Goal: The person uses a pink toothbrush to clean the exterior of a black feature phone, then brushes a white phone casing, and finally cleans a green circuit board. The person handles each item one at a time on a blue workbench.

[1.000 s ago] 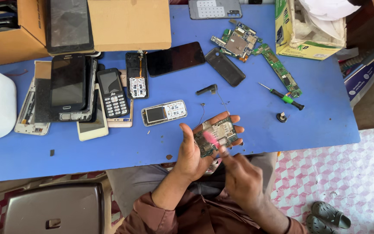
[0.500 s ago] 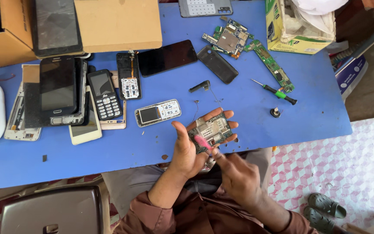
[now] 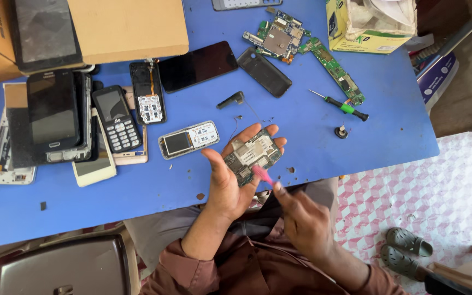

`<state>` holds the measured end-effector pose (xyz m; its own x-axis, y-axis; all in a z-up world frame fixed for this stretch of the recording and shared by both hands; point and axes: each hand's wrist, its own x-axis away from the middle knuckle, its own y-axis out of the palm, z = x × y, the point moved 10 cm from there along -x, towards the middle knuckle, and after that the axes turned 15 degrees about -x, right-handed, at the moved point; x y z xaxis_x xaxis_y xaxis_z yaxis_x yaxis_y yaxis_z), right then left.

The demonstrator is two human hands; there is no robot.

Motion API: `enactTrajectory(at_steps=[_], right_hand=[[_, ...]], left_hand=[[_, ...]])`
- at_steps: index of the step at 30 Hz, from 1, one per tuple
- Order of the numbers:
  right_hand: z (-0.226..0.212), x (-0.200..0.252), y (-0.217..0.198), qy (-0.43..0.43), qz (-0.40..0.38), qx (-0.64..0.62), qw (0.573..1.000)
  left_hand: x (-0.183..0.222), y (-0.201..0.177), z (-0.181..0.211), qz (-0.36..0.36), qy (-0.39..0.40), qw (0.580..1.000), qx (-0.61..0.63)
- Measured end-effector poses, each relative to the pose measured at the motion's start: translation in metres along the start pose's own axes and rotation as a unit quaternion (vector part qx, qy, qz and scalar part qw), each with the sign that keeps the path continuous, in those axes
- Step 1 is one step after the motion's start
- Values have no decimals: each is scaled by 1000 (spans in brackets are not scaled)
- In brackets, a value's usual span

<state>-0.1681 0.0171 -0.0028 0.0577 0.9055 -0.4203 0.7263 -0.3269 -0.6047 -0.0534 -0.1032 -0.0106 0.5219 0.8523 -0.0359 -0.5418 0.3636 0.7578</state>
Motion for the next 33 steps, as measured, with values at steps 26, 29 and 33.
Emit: enactTrajectory(at_steps=[26,29,33], right_hand=[[-9,7,-2,-5,43,-76,996],[-13,8,14,-2,-14,-63,998],[-18,2,10,-16,-9,-83,996]], left_hand=[[-1,3,-4,-24,-10,995,98],[-2,4,-4,-35,-12,994,103],[-3,-3,-9,-16,-25,997,78]])
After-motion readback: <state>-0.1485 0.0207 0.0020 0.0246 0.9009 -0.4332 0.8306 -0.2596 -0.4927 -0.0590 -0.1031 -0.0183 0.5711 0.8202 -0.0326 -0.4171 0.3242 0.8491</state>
